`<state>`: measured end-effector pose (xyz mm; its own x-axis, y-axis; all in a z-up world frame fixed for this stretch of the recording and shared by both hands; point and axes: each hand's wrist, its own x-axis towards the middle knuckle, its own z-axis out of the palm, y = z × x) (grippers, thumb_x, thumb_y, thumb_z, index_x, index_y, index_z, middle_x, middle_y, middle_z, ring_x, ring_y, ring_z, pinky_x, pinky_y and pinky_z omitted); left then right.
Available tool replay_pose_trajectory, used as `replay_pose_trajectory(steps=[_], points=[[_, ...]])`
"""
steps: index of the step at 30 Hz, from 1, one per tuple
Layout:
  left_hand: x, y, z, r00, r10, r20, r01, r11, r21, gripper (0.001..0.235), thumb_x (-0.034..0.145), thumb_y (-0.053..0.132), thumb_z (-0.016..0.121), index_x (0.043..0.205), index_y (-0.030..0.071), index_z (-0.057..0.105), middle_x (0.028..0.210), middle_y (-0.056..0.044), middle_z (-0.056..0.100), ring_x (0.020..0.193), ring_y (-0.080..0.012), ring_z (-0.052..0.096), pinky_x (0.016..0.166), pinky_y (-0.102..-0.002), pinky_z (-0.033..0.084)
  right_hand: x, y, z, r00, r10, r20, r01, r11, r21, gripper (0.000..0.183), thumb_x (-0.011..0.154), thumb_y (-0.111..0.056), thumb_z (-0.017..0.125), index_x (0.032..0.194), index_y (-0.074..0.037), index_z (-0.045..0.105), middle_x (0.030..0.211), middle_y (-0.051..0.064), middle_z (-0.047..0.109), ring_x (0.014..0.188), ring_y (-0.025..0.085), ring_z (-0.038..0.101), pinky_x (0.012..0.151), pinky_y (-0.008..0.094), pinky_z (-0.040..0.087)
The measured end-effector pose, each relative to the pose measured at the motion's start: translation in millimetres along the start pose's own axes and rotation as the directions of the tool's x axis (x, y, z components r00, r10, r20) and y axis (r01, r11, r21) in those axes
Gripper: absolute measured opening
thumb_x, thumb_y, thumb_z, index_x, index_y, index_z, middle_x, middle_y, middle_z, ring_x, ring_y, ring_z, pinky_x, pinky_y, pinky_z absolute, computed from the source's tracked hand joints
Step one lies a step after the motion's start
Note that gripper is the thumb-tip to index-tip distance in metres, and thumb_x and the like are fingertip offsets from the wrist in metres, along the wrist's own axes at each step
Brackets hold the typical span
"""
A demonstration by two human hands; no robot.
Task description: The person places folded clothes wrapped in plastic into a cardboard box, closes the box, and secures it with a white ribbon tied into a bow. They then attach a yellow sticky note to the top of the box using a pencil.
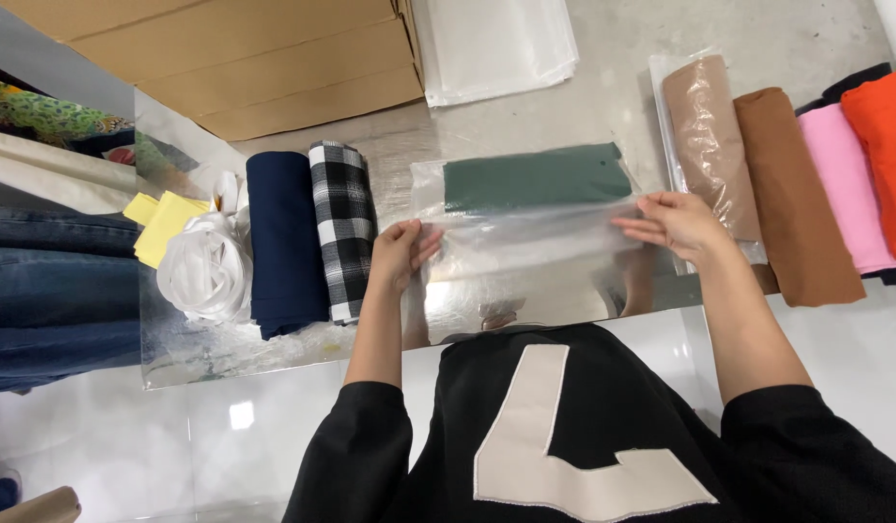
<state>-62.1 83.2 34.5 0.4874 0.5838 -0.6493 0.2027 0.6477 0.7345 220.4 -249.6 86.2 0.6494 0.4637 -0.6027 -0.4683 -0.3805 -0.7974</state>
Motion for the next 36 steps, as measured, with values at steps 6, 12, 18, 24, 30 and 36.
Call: replay_pose_trajectory(steps=[6, 12, 18, 24, 30, 36], points=[[35, 5, 6, 0.940, 0.337, 0.051, -0.340, 0.938, 0.062, 0.019, 0.109, 0.023, 0.064, 0.109, 0.004, 0.065, 0.100, -0.003, 0.055, 0.090, -0.0148, 0.071, 0.080, -0.027, 0.064, 35, 15, -9, 0.975, -0.160, -0.153, 0.189, 0.962, 0.197, 0.015, 0.114, -0.014, 0.058, 0.122, -0.001, 0.055, 0.113, 0.007, 0.065, 0.114, 0.029, 0.077, 0.101, 0.040, 0.066], [47, -22, 13, 0.913, 0.407, -0.025, -0.402, 0.909, 0.110, 0.014, 0.103, 0.023, 0.068, 0.099, 0.010, 0.065, 0.093, -0.002, 0.056, 0.091, -0.0148, 0.063, 0.080, -0.032, 0.061, 35, 59, 7, 0.879, -0.253, -0.403, 0.379, 0.885, 0.271, 0.008, 0.105, -0.016, 0.065, 0.102, -0.012, 0.059, 0.101, 0.003, 0.066, 0.102, 0.020, 0.080, 0.098, 0.034, 0.071], [15, -28, 5, 0.914, 0.357, -0.193, -0.192, 0.800, 0.569, 0.038, 0.102, 0.053, 0.064, 0.087, 0.021, 0.074, 0.061, 0.003, 0.073, 0.066, -0.0146, 0.073, 0.061, -0.032, 0.059, 9, 96, 10, 0.845, -0.274, -0.458, 0.325, 0.945, 0.035, 0.029, 0.112, -0.026, 0.070, 0.115, 0.002, 0.069, 0.092, 0.017, 0.066, 0.071, 0.028, 0.077, 0.056, 0.028, 0.064], [3, -24, 9, 0.890, 0.428, -0.156, -0.286, 0.791, 0.541, 0.020, 0.102, 0.030, 0.072, 0.100, 0.010, 0.074, 0.085, -0.006, 0.078, 0.055, -0.0173, 0.073, 0.061, -0.035, 0.060, 11, 99, 6, 0.867, -0.266, -0.420, 0.252, 0.963, -0.091, 0.018, 0.108, -0.025, 0.074, 0.108, -0.007, 0.074, 0.074, 0.016, 0.072, 0.040, 0.011, 0.060, 0.039, 0.018, 0.042], [-3, -33, 3, 0.909, 0.400, -0.116, -0.307, 0.832, 0.463, 0.012, 0.103, 0.022, 0.065, 0.095, 0.015, 0.064, 0.093, -0.008, 0.083, 0.052, -0.0156, 0.069, 0.060, -0.028, 0.058, -8, 107, 5, 0.866, -0.262, -0.426, 0.245, 0.965, -0.095, 0.006, 0.104, -0.018, 0.076, 0.101, -0.013, 0.075, 0.086, 0.011, 0.075, 0.048, 0.011, 0.063, 0.046, 0.020, 0.049], [-11, -33, 6, 0.876, 0.461, -0.143, -0.372, 0.833, 0.409, 0.006, 0.094, 0.006, 0.062, 0.090, 0.007, 0.058, 0.123, -0.015, 0.078, 0.074, -0.0220, 0.078, 0.068, -0.030, 0.067, -29, 112, 17, 0.874, -0.290, -0.391, 0.327, 0.944, 0.031, 0.004, 0.097, 0.003, 0.069, 0.094, 0.004, 0.066, 0.140, 0.024, 0.066, 0.108, 0.024, 0.072, 0.087, 0.033, 0.067]])
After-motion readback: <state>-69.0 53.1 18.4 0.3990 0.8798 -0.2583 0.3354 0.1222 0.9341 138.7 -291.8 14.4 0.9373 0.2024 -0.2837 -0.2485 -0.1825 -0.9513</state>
